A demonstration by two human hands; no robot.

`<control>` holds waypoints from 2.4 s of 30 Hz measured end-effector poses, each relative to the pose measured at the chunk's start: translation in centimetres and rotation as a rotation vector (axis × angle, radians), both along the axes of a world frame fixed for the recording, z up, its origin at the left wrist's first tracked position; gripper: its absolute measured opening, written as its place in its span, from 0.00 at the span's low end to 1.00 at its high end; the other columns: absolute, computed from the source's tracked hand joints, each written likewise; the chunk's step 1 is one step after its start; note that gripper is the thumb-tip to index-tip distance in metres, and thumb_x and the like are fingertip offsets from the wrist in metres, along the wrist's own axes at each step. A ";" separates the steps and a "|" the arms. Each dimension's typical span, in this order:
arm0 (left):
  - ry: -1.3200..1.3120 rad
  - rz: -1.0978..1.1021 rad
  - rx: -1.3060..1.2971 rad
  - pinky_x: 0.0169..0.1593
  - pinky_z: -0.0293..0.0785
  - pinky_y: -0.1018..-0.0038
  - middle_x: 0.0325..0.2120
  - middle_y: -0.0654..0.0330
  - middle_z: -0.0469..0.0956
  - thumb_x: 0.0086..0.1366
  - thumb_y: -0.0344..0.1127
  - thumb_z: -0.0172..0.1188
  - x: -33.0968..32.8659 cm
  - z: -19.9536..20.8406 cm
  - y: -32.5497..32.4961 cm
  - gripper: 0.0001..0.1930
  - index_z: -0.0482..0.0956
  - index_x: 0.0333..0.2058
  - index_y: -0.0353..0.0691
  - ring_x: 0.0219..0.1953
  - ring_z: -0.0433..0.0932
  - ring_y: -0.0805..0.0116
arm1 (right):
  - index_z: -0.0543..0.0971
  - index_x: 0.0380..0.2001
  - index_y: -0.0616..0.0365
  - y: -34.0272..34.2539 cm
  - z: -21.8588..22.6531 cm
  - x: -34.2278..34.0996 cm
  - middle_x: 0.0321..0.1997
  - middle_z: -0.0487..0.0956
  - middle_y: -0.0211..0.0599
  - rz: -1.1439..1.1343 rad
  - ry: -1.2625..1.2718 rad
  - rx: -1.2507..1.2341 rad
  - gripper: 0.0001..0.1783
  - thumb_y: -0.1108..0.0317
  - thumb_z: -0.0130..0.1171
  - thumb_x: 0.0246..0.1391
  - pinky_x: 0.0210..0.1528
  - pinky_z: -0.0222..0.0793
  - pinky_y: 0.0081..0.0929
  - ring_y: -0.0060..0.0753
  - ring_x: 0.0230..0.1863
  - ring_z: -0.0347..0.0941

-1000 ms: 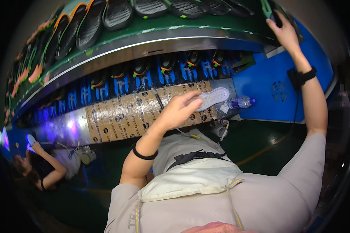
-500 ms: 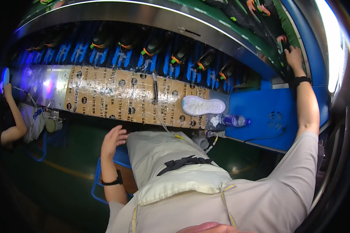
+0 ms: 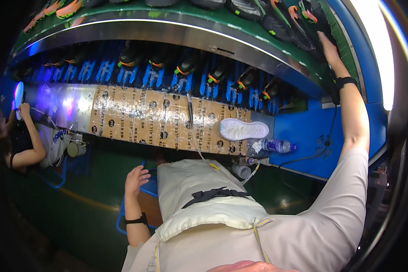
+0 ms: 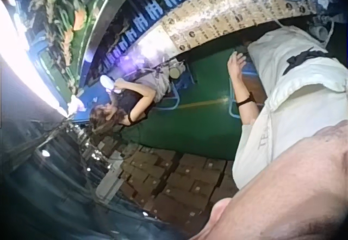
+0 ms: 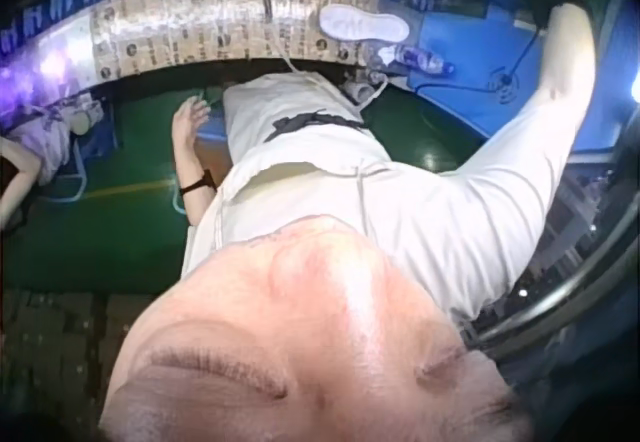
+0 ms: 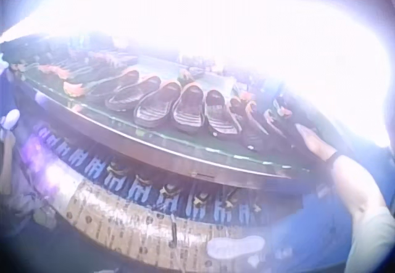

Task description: Applying adhesive or glue to the bottom of shoe soles using a brush.

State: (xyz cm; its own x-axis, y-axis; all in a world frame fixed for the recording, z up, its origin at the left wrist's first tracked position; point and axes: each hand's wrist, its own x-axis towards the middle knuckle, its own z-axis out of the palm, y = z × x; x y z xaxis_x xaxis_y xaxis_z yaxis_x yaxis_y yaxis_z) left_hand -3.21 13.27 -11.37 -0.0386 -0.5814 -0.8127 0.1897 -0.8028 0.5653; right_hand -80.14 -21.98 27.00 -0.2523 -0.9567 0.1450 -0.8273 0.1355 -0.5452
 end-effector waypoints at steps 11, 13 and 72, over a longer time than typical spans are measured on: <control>-0.021 -0.023 0.061 0.41 0.79 0.72 0.47 0.54 0.82 0.75 0.52 0.57 0.2 -6.2 1.3 0.27 0.74 0.61 0.37 0.42 0.84 0.66 | 0.81 0.34 0.65 17.7 -9.4 12.4 0.32 0.85 0.49 0.250 0.597 0.573 0.10 0.73 0.51 0.59 0.44 0.77 0.42 0.53 0.37 0.83; -0.064 -0.061 0.165 0.42 0.79 0.72 0.47 0.54 0.82 0.74 0.52 0.58 -0.3 -7.5 2.5 0.27 0.74 0.60 0.37 0.42 0.84 0.66 | 0.83 0.40 0.63 15.4 -15.5 7.3 0.40 0.85 0.54 0.251 0.365 0.803 0.12 0.68 0.54 0.60 0.50 0.77 0.48 0.56 0.44 0.83; -0.546 -0.369 0.364 0.33 0.78 0.73 0.32 0.62 0.81 0.75 0.53 0.56 1.9 -12.3 11.9 0.23 0.81 0.53 0.37 0.28 0.78 0.73 | 0.84 0.35 0.63 2.1 -34.5 -27.4 0.34 0.84 0.48 0.184 0.440 0.622 0.11 0.68 0.64 0.51 0.49 0.76 0.40 0.47 0.38 0.81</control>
State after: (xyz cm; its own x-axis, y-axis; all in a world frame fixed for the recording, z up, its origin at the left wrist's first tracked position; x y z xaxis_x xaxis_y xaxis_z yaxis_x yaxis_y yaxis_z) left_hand -1.27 25.20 -23.62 0.2847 -0.3001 -0.9104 -0.3591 -0.9140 0.1890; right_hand -107.59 -19.89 -7.45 -0.1252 -0.9160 -0.3811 -0.9885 0.1481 -0.0311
